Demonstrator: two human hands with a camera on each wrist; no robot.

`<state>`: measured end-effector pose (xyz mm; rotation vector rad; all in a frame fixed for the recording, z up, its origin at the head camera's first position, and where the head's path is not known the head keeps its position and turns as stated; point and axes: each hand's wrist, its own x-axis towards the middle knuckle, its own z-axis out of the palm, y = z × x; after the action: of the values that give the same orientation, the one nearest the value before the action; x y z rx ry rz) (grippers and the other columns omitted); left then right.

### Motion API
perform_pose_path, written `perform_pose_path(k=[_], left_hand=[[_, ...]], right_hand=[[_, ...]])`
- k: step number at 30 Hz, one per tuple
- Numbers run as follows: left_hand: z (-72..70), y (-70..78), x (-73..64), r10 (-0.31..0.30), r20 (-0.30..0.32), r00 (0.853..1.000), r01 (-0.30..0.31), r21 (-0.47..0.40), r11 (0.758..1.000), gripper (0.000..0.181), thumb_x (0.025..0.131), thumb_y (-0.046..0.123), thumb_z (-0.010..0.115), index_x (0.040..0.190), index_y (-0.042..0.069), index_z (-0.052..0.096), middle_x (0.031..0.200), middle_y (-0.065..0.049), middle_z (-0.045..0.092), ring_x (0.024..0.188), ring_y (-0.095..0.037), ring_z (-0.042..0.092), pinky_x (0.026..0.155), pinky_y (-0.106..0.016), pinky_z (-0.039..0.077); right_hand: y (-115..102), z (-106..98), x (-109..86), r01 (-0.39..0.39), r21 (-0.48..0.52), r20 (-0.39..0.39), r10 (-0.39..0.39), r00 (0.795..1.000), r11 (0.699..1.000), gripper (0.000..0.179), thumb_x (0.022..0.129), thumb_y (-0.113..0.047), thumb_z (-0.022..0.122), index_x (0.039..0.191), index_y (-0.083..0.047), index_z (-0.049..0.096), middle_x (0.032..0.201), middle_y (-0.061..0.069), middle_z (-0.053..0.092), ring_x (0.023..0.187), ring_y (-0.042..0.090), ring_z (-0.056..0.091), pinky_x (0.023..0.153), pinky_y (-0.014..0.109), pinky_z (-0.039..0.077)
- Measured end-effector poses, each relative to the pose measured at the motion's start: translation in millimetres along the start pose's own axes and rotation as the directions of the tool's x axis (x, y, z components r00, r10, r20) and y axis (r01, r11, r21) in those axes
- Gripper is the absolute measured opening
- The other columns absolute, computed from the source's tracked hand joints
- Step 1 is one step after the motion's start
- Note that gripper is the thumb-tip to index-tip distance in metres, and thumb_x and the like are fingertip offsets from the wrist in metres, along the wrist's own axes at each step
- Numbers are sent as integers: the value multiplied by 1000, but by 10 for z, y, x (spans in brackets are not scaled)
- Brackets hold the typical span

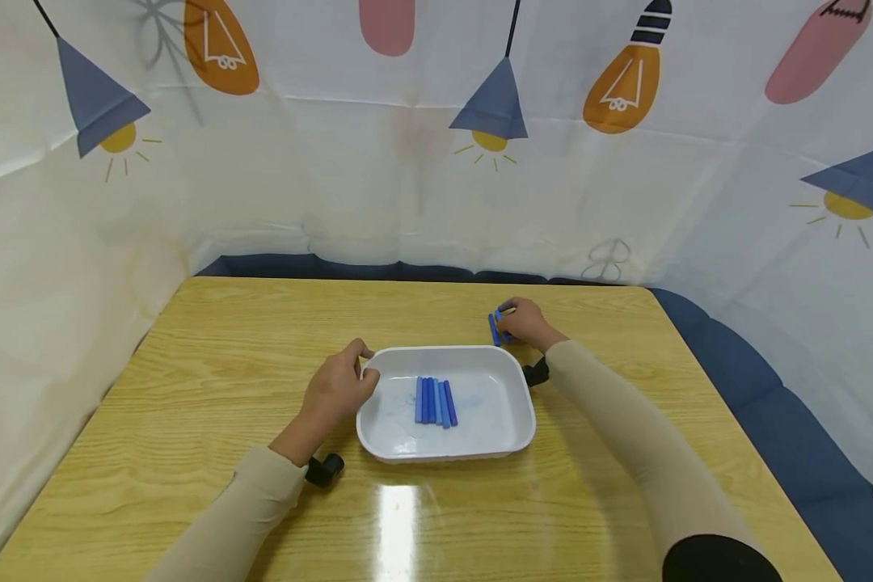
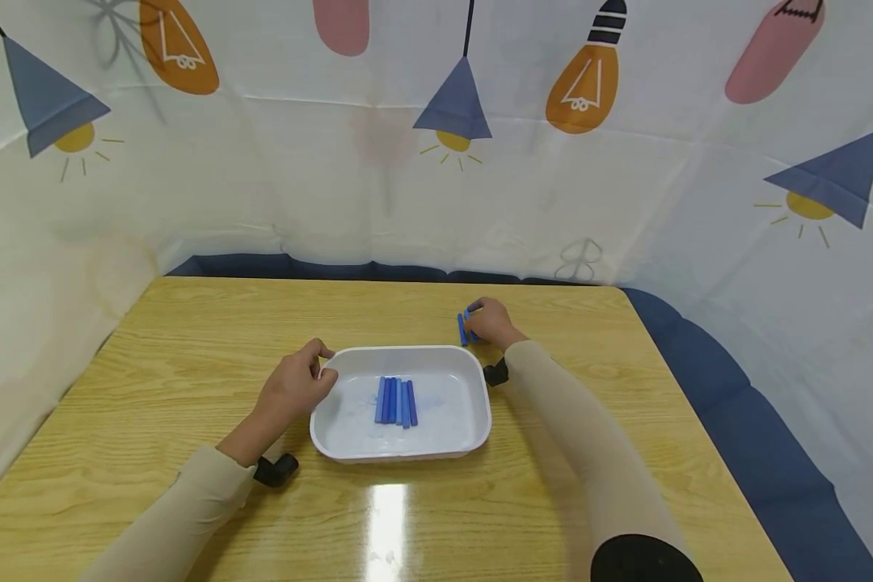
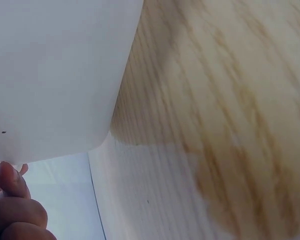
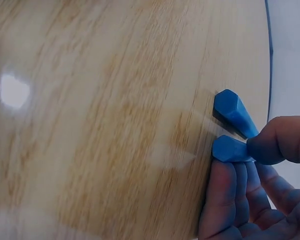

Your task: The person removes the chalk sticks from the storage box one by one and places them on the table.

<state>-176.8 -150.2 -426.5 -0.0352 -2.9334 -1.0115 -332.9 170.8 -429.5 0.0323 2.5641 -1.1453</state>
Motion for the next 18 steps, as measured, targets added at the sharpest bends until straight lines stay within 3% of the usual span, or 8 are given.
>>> perform_pose_path(k=[6, 11, 18], left_hand=[[7, -1, -13, 42, -46, 998, -42, 4, 999, 28, 85, 21, 55, 111, 11, 60, 66, -3, 52, 48, -15, 43, 44, -28, 34], [-1, 8, -21, 43, -47, 998, -43, 5, 999, 28, 84, 21, 56, 110, 11, 60, 67, -3, 52, 48, -15, 42, 44, -28, 34], [-4, 8, -28, 31, -36, 999, -31, -2, 1000, 29, 85, 21, 56, 111, 11, 59, 67, -3, 52, 49, -16, 42, 45, -28, 34]], right_hand=[[-13, -2, -21, 4, -2, 6, -4, 1000, 1000, 49, 88, -12, 60, 135, -4, 48, 115, 18, 57, 79, 19, 57, 65, 28, 53], [-18, -8, -13, -22, 17, 7, 22, 1000, 1000, 50, 86, -11, 59, 134, -3, 48, 110, 16, 57, 73, 16, 56, 63, 27, 53], [-31, -38, -38, -52, 18, 21, 51, 998, 998, 48, 87, -13, 60, 132, -2, 49, 118, 19, 56, 76, 17, 59, 67, 28, 55]])
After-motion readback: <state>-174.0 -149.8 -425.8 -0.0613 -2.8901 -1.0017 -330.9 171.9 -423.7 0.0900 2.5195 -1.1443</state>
